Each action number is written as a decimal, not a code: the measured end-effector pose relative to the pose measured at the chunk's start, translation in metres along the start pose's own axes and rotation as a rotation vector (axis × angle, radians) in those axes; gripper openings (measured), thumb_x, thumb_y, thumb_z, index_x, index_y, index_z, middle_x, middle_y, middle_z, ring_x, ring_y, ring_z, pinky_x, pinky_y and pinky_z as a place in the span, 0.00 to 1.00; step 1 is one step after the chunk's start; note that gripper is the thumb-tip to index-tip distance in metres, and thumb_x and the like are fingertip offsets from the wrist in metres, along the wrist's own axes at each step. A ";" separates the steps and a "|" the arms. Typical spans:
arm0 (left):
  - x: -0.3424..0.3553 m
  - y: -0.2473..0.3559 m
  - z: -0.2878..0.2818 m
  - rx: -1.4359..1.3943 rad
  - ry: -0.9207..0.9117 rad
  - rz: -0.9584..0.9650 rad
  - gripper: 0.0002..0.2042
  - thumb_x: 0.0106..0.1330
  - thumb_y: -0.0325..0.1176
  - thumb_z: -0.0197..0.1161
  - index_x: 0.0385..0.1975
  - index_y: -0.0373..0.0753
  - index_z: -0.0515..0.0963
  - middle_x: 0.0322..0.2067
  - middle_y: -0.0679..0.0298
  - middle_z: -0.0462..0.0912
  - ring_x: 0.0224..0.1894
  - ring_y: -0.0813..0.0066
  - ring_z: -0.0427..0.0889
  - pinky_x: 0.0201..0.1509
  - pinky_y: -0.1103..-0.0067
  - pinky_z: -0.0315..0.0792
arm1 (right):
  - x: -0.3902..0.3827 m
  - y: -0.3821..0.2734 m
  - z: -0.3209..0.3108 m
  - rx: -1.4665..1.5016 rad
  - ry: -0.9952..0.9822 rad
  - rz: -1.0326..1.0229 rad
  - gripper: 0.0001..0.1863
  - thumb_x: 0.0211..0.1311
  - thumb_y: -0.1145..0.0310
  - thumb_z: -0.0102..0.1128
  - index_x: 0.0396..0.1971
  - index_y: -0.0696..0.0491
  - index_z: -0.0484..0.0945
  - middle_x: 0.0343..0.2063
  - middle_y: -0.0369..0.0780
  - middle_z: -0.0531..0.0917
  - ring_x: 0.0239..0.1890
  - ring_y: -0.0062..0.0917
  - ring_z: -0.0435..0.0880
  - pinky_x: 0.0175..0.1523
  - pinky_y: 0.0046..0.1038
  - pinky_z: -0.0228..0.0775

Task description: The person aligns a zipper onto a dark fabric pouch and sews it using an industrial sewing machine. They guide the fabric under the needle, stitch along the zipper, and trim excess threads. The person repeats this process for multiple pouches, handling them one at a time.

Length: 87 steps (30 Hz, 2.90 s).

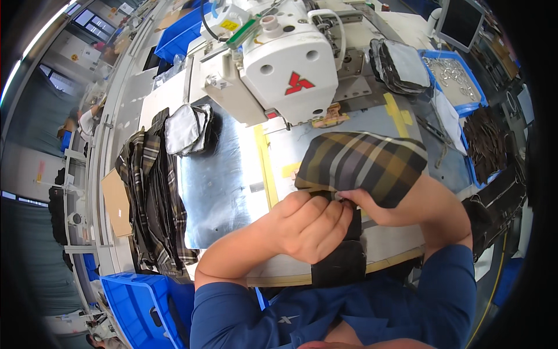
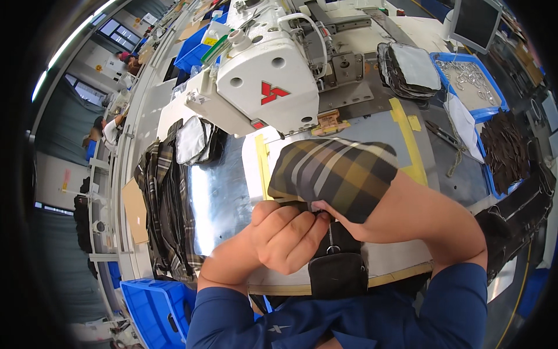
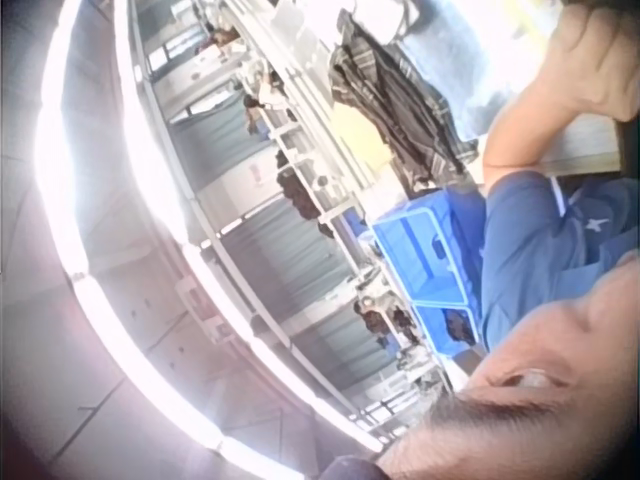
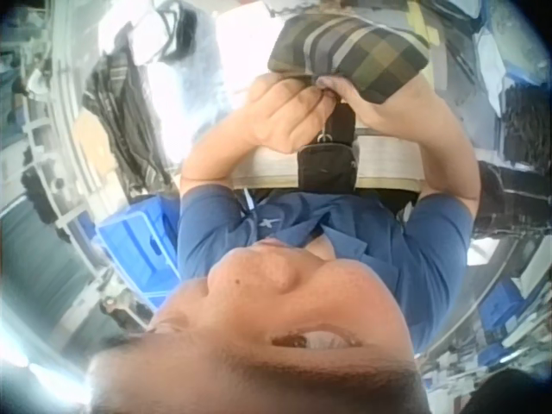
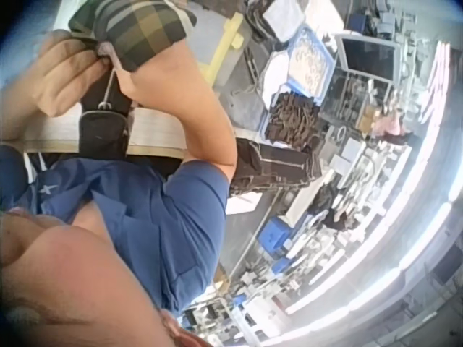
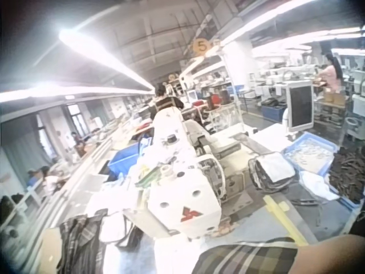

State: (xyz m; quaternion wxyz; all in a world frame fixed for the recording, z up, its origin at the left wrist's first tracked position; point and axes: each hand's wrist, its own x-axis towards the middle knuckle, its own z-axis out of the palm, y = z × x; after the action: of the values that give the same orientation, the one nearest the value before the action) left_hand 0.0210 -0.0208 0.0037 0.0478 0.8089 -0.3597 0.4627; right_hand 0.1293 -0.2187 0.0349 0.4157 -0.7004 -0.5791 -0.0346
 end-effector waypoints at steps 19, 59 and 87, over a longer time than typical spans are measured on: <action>-0.003 -0.010 0.000 -0.137 0.111 0.040 0.06 0.50 0.13 0.73 0.27 0.29 0.85 0.26 0.62 0.78 0.36 0.61 0.89 0.34 0.72 0.77 | 0.012 -0.006 0.011 0.705 0.087 0.656 0.24 0.61 0.78 0.71 0.58 0.60 0.78 0.44 0.41 0.88 0.44 0.22 0.85 0.51 0.29 0.77; 0.002 -0.021 -0.027 -0.428 0.089 -0.101 0.08 0.56 0.16 0.72 0.35 0.23 0.83 0.31 0.58 0.81 0.40 0.54 0.89 0.39 0.65 0.84 | 0.018 -0.007 -0.009 -0.121 0.100 -0.407 0.14 0.44 0.70 0.74 0.34 0.57 0.86 0.34 0.39 0.87 0.31 0.32 0.84 0.36 0.34 0.75; 0.025 -0.022 -0.066 -0.485 -0.087 -0.564 0.10 0.44 0.29 0.73 0.27 0.37 0.90 0.34 0.59 0.87 0.35 0.63 0.87 0.37 0.73 0.80 | 0.007 -0.011 -0.003 -0.113 0.102 -0.525 0.08 0.57 0.69 0.70 0.35 0.55 0.85 0.35 0.37 0.86 0.37 0.28 0.84 0.41 0.31 0.75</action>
State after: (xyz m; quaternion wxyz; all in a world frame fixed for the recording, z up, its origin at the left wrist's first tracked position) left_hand -0.0045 0.0089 0.0663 0.3482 0.8603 -0.2233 0.2979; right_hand 0.1240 -0.2153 0.0469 0.3812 -0.5458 -0.7164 -0.2087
